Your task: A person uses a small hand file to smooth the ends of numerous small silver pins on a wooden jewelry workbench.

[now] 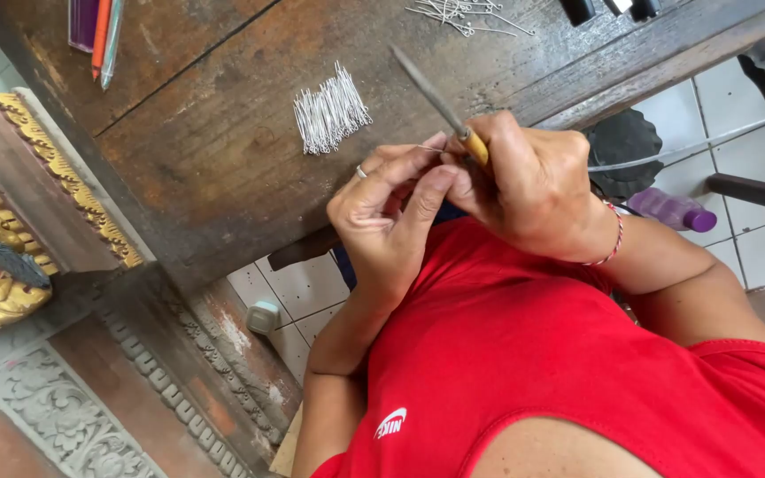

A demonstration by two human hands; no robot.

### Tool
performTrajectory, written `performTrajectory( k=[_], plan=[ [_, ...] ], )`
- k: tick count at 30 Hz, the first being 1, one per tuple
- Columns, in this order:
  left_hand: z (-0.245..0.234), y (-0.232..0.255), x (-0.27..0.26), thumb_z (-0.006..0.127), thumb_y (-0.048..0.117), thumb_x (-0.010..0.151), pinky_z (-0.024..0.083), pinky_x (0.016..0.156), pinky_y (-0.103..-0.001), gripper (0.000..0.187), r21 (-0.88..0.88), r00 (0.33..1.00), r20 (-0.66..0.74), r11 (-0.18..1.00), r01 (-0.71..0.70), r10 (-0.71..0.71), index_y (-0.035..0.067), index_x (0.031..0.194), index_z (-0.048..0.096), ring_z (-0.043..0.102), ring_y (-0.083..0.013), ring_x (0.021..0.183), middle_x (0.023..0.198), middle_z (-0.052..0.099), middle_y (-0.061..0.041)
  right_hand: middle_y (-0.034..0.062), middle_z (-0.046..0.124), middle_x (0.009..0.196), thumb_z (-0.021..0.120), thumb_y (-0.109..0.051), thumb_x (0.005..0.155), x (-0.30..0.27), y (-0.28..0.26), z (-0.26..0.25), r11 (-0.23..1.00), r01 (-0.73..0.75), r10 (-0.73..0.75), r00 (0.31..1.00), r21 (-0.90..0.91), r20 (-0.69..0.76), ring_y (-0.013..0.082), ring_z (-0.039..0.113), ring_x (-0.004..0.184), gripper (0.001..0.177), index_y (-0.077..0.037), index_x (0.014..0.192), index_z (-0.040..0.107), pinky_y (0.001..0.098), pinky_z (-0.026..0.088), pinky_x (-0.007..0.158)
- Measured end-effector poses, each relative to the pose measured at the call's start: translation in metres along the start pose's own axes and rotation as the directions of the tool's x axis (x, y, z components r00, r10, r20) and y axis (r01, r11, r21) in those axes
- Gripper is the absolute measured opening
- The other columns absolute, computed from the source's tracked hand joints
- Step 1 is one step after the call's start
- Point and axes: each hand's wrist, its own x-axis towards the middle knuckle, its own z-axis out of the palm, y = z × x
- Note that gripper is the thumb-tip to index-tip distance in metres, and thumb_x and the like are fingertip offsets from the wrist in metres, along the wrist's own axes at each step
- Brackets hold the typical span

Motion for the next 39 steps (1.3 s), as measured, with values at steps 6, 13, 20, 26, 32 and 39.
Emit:
performTrajectory(
  k=[6, 13, 20, 26, 32, 39],
  plan=[
    [0.000, 0.006, 0.000, 0.063, 0.011, 0.103, 0.059, 0.089, -0.030, 0.015, 0.050, 0.996, -0.091, 0.999, 0.003, 0.002, 0.006, 0.092, 0.072, 0.075, -0.0195, 0.093, 0.092, 0.074, -0.008, 0.0135, 0.074, 0.096, 0.055, -0.017, 0.110, 0.007, -0.003, -0.006, 0.960, 0.175, -0.173, 0.985, 0.217, -0.029, 0.0259, 0.068, 0.066, 0.023, 0.005, 0.109, 0.063, 0.0379, 0.050, 0.056],
    [-0.011, 0.007, 0.000, 0.058, 0.010, 0.104, 0.066, 0.073, -0.027, 0.018, -0.071, 0.982, -0.177, 0.996, 0.050, -0.062, 0.000, 0.092, 0.067, 0.074, -0.0219, 0.081, 0.090, 0.070, -0.014, 0.0051, 0.078, 0.107, 0.076, -0.014, 0.126, 0.008, 0.060, -0.037, 0.971, -0.033, 0.036, 0.999, -0.237, 0.008, 0.0239, 0.069, 0.071, 0.013, -0.002, 0.127, 0.074, 0.0363, 0.047, 0.061],
    [-0.003, -0.008, 0.000, 0.069, 0.005, 0.098, 0.067, 0.071, -0.028, 0.005, -0.235, 0.972, -0.167, 0.964, 0.122, -0.164, 0.001, 0.099, 0.066, 0.077, -0.0234, 0.079, 0.093, 0.074, -0.019, -0.0008, 0.056, 0.069, 0.079, -0.039, 0.128, 0.009, 0.077, -0.029, 0.767, -0.048, 0.159, 0.980, -0.639, 0.117, 0.0263, 0.058, 0.058, 0.027, -0.021, 0.114, 0.064, 0.0368, 0.038, 0.055],
    [0.007, 0.001, 0.012, 0.069, 0.005, 0.098, 0.067, 0.074, -0.025, 0.005, -0.194, 0.989, -0.082, 0.975, 0.108, -0.125, 0.000, 0.099, 0.068, 0.077, -0.0207, 0.083, 0.096, 0.074, -0.016, 0.0024, 0.065, 0.073, 0.075, -0.033, 0.117, 0.011, 0.074, -0.023, 0.760, -0.065, 0.163, 0.982, -0.647, 0.093, 0.0310, 0.064, 0.060, 0.024, -0.014, 0.115, 0.060, 0.0401, 0.043, 0.054],
    [0.020, -0.001, 0.022, 0.070, 0.002, 0.099, 0.065, 0.081, -0.022, 0.004, -0.233, 0.998, -0.003, 0.971, 0.060, -0.062, 0.001, 0.103, 0.072, 0.074, -0.0158, 0.084, 0.101, 0.073, -0.012, 0.0025, 0.050, 0.072, 0.072, 0.002, 0.110, 0.019, 0.034, -0.044, 0.950, -0.255, 0.236, 0.964, 0.180, 0.122, 0.0169, 0.045, 0.061, 0.013, -0.001, 0.103, 0.062, 0.0325, 0.038, 0.066],
    [0.025, -0.006, 0.023, 0.073, 0.006, 0.098, 0.064, 0.095, -0.023, 0.007, -0.239, 0.996, 0.032, 0.966, 0.093, -0.088, 0.004, 0.104, 0.075, 0.076, -0.0153, 0.100, 0.104, 0.076, -0.009, 0.0010, 0.046, 0.065, 0.072, 0.000, 0.111, 0.022, 0.013, -0.045, 0.914, -0.277, 0.231, 0.956, 0.297, 0.179, 0.0108, 0.039, 0.055, 0.020, -0.001, 0.095, 0.059, 0.0269, 0.034, 0.058]
  ],
)
